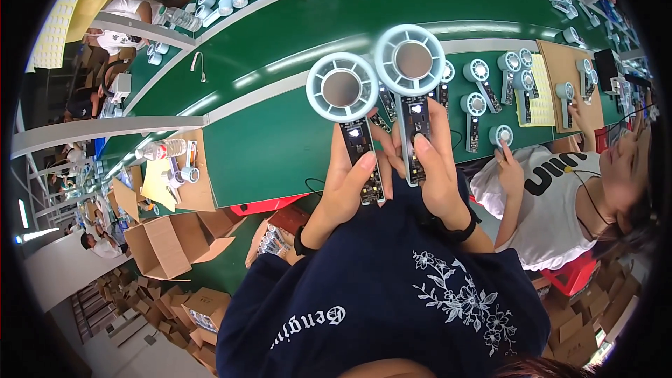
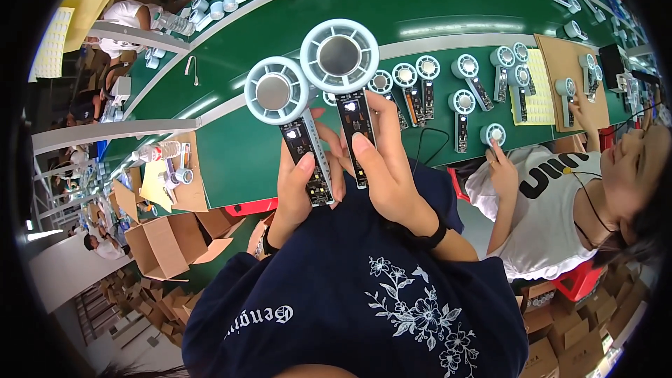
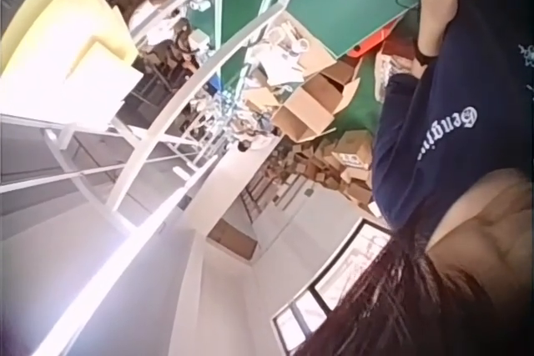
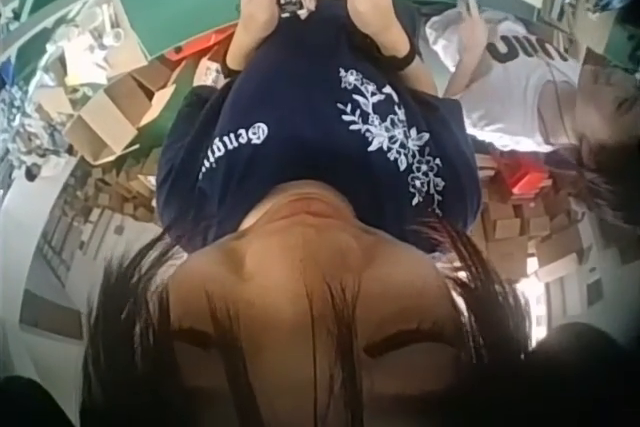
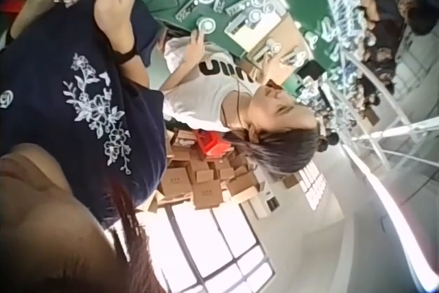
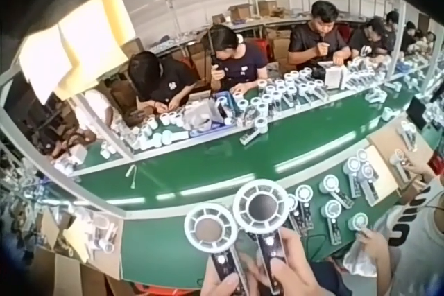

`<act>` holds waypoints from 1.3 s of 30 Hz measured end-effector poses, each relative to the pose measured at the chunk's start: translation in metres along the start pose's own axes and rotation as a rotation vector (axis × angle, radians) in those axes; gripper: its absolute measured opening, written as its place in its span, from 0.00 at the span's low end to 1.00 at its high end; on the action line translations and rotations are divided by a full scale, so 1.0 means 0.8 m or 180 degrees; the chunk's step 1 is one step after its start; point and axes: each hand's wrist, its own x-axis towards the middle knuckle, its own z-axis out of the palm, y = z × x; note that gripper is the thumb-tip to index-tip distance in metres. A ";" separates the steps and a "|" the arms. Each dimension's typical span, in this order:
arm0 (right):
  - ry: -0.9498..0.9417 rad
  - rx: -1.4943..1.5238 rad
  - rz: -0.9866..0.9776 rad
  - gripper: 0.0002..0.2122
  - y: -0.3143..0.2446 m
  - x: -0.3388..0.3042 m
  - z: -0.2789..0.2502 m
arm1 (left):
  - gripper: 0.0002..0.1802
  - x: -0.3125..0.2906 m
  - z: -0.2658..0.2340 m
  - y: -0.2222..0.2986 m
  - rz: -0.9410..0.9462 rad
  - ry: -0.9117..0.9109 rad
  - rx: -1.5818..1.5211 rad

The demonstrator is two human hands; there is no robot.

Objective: The person picks up two handheld fans, presses their buttons to test them, and sets them down. They then pick up and test several other fans on the table before returning to the original two fans to test them again.

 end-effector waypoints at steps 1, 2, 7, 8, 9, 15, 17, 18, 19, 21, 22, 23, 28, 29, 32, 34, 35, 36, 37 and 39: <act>-0.0094 0.0121 0.0036 0.21 0.000 -0.001 -0.003 | 0.35 -0.001 0.001 0.000 0.0002 0.0008 0.0000; -0.0188 0.0243 0.0072 0.21 0.001 -0.001 -0.005 | 0.35 -0.002 0.001 -0.001 0.0009 0.0058 -0.0016; -0.0199 0.0374 0.0132 0.20 -0.001 -0.001 -0.001 | 0.31 -0.005 -0.006 -0.003 0.0044 -0.0012 -0.0202; -0.0195 0.0383 0.0139 0.20 0.000 -0.002 0.000 | 0.29 -0.006 -0.010 -0.004 0.0048 -0.0100 -0.0281; -0.0189 0.0375 0.0134 0.20 0.001 -0.002 0.000 | 0.29 -0.006 -0.011 -0.004 0.0037 -0.0097 -0.0274; -0.0088 -0.0189 -0.0021 0.21 0.002 0.005 0.002 | 0.29 -0.004 -0.007 -0.006 -0.0005 0.0004 -0.0285; -0.0063 -0.0127 -0.0020 0.21 0.004 0.004 0.003 | 0.29 -0.004 -0.005 -0.006 -0.0024 0.0030 -0.0275; -0.0042 -0.0068 -0.0017 0.21 0.005 0.003 0.004 | 0.29 -0.004 -0.006 -0.007 -0.0006 0.0018 -0.0256; -0.0024 -0.0010 -0.0014 0.21 0.006 0.003 0.004 | 0.29 -0.004 -0.006 -0.008 0.0014 0.0006 -0.0237; -0.0034 -0.0023 -0.0021 0.21 0.008 0.004 0.003 | 0.29 -0.003 -0.008 -0.009 0.0034 -0.0017 -0.0220; -0.0056 -0.0029 -0.0015 0.21 0.008 0.004 0.002 | 0.30 -0.002 -0.009 -0.009 0.0027 -0.0034 -0.0242; -0.0077 -0.0036 -0.0009 0.21 0.008 0.005 0.002 | 0.30 -0.002 -0.011 -0.009 0.0019 -0.0050 -0.0265; -0.0067 0.0027 0.0020 0.21 0.008 0.007 0.000 | 0.31 0.001 -0.010 -0.010 -0.0001 -0.0051 -0.0256; -0.0065 0.0024 0.0015 0.21 0.008 0.008 0.000 | 0.31 0.002 -0.010 -0.010 0.0000 -0.0050 -0.0255; -0.0065 0.0015 0.0007 0.20 0.009 0.009 0.000 | 0.32 0.003 -0.009 -0.010 -0.0007 0.0007 -0.0227; -0.0066 0.0022 0.0014 0.20 0.008 0.010 0.001 | 0.33 0.004 -0.004 -0.007 -0.0014 0.0095 -0.0084; -0.0066 0.0025 0.0018 0.20 0.007 0.011 0.001 | 0.34 0.004 -0.001 -0.006 -0.0023 0.0179 0.0059; -0.0069 0.0024 0.0020 0.20 0.007 0.011 0.001 | 0.35 0.004 0.000 -0.006 -0.0032 0.0263 0.0201; -0.0064 0.0000 0.0022 0.20 0.007 0.012 0.001 | 0.35 0.005 0.000 -0.006 -0.0032 0.0267 0.0200; -0.0061 -0.0048 0.0026 0.20 0.007 0.012 0.001 | 0.34 0.004 -0.002 -0.007 0.0007 0.0228 0.0166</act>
